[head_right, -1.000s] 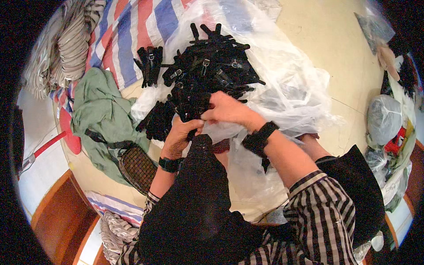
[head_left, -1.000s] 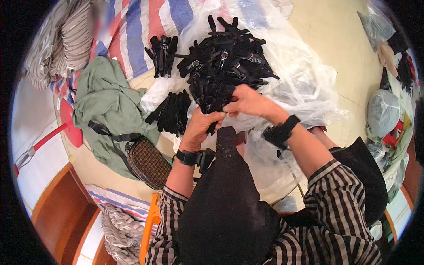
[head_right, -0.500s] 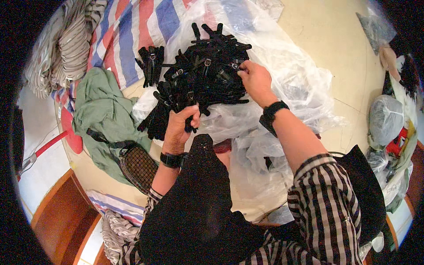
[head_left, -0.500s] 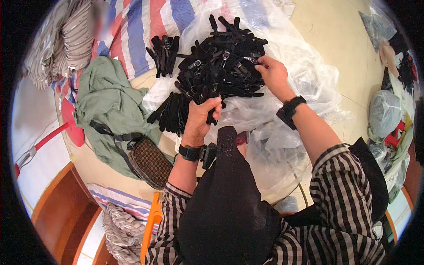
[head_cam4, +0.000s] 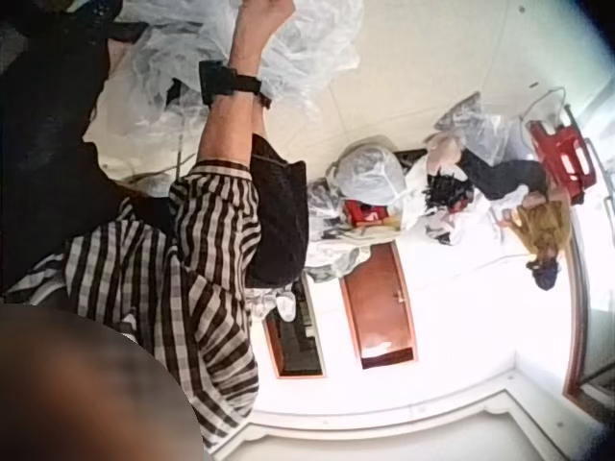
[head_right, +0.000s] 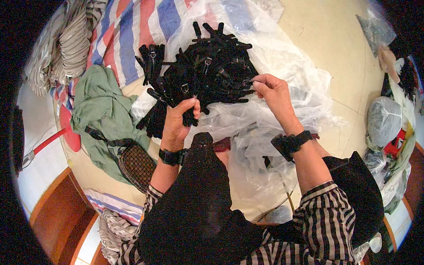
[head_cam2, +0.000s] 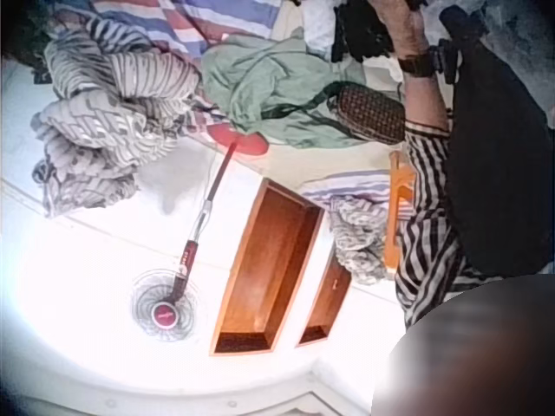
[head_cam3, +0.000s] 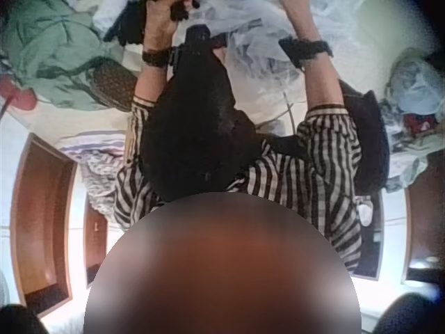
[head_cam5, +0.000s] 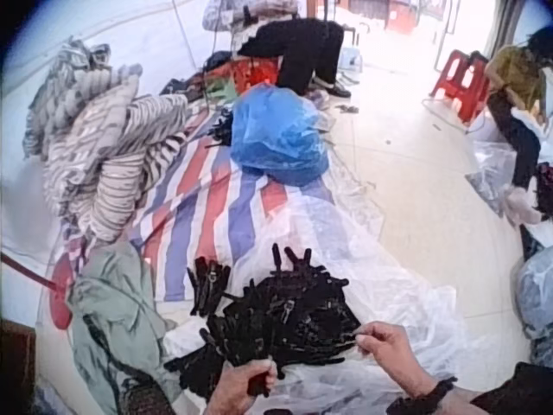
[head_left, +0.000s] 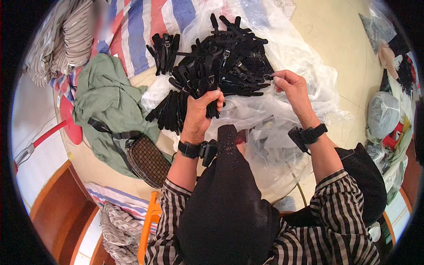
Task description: Inspecting and sorting black buckled shoe straps from a pile.
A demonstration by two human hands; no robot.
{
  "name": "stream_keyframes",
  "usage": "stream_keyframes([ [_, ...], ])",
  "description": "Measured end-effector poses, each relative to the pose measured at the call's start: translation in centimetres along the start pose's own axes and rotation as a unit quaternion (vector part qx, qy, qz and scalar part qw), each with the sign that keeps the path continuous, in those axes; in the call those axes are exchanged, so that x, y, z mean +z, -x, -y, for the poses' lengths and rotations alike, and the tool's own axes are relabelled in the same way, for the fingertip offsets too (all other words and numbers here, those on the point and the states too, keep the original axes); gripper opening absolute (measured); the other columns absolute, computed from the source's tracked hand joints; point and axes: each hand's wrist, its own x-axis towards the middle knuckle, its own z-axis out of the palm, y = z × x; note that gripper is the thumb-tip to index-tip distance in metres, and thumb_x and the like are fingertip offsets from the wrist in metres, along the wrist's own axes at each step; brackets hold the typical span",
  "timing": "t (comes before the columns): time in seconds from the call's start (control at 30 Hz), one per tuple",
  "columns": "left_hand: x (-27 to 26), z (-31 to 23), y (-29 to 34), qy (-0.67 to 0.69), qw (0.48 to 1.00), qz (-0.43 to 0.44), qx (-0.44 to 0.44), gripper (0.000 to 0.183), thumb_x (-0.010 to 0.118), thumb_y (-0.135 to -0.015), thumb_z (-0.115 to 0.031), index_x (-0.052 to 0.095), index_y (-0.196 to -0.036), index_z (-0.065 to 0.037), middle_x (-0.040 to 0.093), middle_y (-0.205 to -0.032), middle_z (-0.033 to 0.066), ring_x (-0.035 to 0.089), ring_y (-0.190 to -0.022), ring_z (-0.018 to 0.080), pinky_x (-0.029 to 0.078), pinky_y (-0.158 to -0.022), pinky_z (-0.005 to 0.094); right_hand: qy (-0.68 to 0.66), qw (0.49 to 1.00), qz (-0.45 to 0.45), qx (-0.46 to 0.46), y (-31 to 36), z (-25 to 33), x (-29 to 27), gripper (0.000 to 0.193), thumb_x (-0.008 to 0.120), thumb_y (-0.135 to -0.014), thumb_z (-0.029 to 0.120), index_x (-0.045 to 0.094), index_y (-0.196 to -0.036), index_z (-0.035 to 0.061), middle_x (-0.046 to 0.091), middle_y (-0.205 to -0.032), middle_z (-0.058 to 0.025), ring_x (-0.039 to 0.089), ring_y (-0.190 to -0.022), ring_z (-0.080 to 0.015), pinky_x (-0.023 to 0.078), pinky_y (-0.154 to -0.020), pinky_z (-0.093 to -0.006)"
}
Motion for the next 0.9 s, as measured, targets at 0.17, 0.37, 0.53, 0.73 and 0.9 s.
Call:
stream_keyframes([
  [0.17, -0.1, 0.3, 0.0, -0.015, 1.000, -0.003, -0.011, 0.012, 0.062, -0.074, -0.007, 0.063, -0.083, 0.002, 0.064, -0.074, 0.0089, 0.058, -0.061, 0.0135, 0.046, -0.056, 0.0246, -0.045, 0.998, 0.044, 0.018, 0.4, 1.2, 0.5, 0.011, 0.056, -0.083, 0.011, 0.061, -0.086, 0.0014, 0.057, -0.069, -0.0002, 0.051, -0.059, -0.0071, 0.044, -0.057, -0.0216],
  [0.37, 0.8, 0.0, -0.2, -0.020, 1.000, 0.008, 0.015, 0.018, 0.063, -0.071, -0.003, 0.063, -0.089, 0.002, 0.065, -0.087, 0.0121, 0.063, -0.076, 0.0183, 0.050, -0.064, 0.0276, -0.050, 0.990, 0.127, 0.042, -0.1, 2.6, 1.1, 0.012, 0.054, -0.084, 0.015, 0.059, -0.084, 0.0039, 0.055, -0.068, 0.0010, 0.051, -0.061, -0.0070, 0.044, -0.060, -0.0219],
  [0.53, 1.0, 0.4, 0.0, -0.056, 0.998, 0.007, 0.029, 0.022, 0.063, -0.071, -0.003, 0.063, -0.092, 0.002, 0.066, -0.088, 0.0118, 0.063, -0.079, 0.0180, 0.051, -0.068, 0.0280, -0.051, 0.975, 0.213, 0.051, -0.8, 3.2, 2.1, 0.011, 0.055, -0.084, 0.016, 0.057, -0.081, 0.0057, 0.054, -0.068, 0.0026, 0.051, -0.063, -0.0062, 0.043, -0.061, -0.0214],
  [0.73, 1.0, 0.0, 1.1, -0.077, 0.992, 0.071, -0.072, 0.022, 0.061, -0.075, -0.010, 0.063, -0.092, 0.004, 0.066, -0.085, 0.0133, 0.064, -0.070, 0.0190, 0.052, -0.064, 0.0286, 0.015, 0.975, 0.218, 0.031, -1.6, 3.5, 4.3, 0.012, 0.053, -0.084, 0.014, 0.056, -0.078, 0.0041, 0.053, -0.064, 0.0022, 0.049, -0.058, -0.0065, 0.042, -0.055, -0.0214],
  [0.9, 0.2, 0.0, 1.5, -0.026, 0.987, 0.080, -0.136, 0.025, 0.056, -0.080, -0.009, 0.059, -0.099, 0.006, 0.065, -0.082, 0.0163, 0.065, -0.066, 0.0199, 0.053, -0.058, 0.0285, 0.135, 0.973, 0.182, -0.036, -1.2, 3.7, 6.0, 0.012, 0.054, -0.081, 0.009, 0.053, -0.075, -0.0013, 0.050, -0.060, -0.0003, 0.047, -0.055, -0.0073, 0.041, -0.052, -0.0232],
])
